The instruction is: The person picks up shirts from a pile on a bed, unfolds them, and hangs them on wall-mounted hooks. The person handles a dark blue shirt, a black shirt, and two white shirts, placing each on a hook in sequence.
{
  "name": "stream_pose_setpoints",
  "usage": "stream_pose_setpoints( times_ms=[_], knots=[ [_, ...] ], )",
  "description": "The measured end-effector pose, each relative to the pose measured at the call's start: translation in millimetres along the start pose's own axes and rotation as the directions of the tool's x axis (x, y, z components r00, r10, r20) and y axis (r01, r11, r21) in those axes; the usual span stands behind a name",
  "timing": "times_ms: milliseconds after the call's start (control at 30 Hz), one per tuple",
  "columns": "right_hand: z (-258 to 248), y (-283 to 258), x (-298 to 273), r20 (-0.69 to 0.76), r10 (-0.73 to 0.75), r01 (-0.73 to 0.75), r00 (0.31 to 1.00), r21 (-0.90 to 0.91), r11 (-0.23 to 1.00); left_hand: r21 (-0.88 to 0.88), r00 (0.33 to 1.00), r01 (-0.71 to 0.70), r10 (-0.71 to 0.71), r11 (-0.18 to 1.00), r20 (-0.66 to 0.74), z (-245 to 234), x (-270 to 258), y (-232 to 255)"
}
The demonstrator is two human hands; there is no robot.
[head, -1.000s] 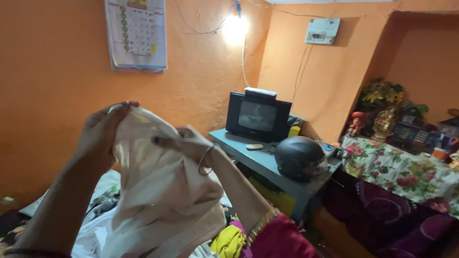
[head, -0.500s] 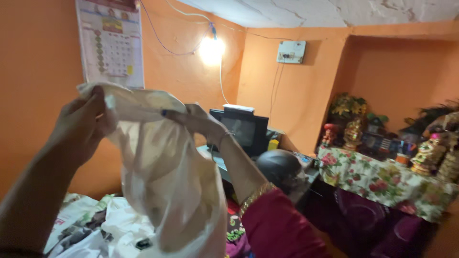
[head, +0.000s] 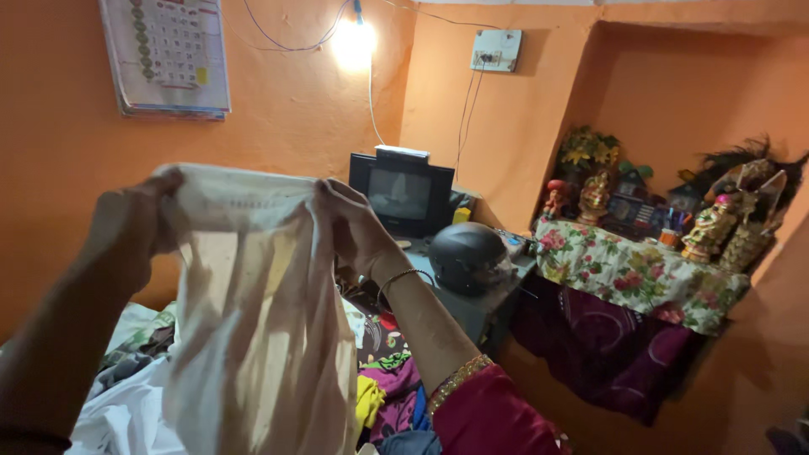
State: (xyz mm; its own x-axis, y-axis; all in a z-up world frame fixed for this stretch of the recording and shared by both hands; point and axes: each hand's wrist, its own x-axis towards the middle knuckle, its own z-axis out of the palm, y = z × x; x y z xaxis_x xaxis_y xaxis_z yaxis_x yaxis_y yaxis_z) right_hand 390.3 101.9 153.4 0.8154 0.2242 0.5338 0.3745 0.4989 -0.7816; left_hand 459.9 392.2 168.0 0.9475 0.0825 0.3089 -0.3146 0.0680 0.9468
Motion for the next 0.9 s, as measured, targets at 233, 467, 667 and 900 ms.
stream_pose_setpoints(
  times_ms=[233,467,667,900],
  knots=[
    [53.9,-38.9,-19.8,-0.003,0.117,-0.111,0.993,-0.334,0.936,0.398,0.768,-0.613,0.633,0.683,0.096,33.1,-79.4,28.4],
    [79.7,-63.3,-37.0,-0.032,0.052,-0.06,0.998,-0.395,0.917,0.04,0.738,-0.603,0.537,0.797,0.409,61.7,-139.4,66.1],
    [96.1,-99.9,-55.8,-0.078,-0.011,-0.025,0.997,-0.442,0.897,-0.06,0.649,-0.672,0.626,0.738,0.432,66.6,-156.1,68.5],
    [101.9,-165.2,-119.2,-0.038,0.08,-0.085,0.996,-0.152,0.985,-0.126,0.718,-0.594,0.594,0.794,0.363,105.9,-210.3,114.8]
  ],
)
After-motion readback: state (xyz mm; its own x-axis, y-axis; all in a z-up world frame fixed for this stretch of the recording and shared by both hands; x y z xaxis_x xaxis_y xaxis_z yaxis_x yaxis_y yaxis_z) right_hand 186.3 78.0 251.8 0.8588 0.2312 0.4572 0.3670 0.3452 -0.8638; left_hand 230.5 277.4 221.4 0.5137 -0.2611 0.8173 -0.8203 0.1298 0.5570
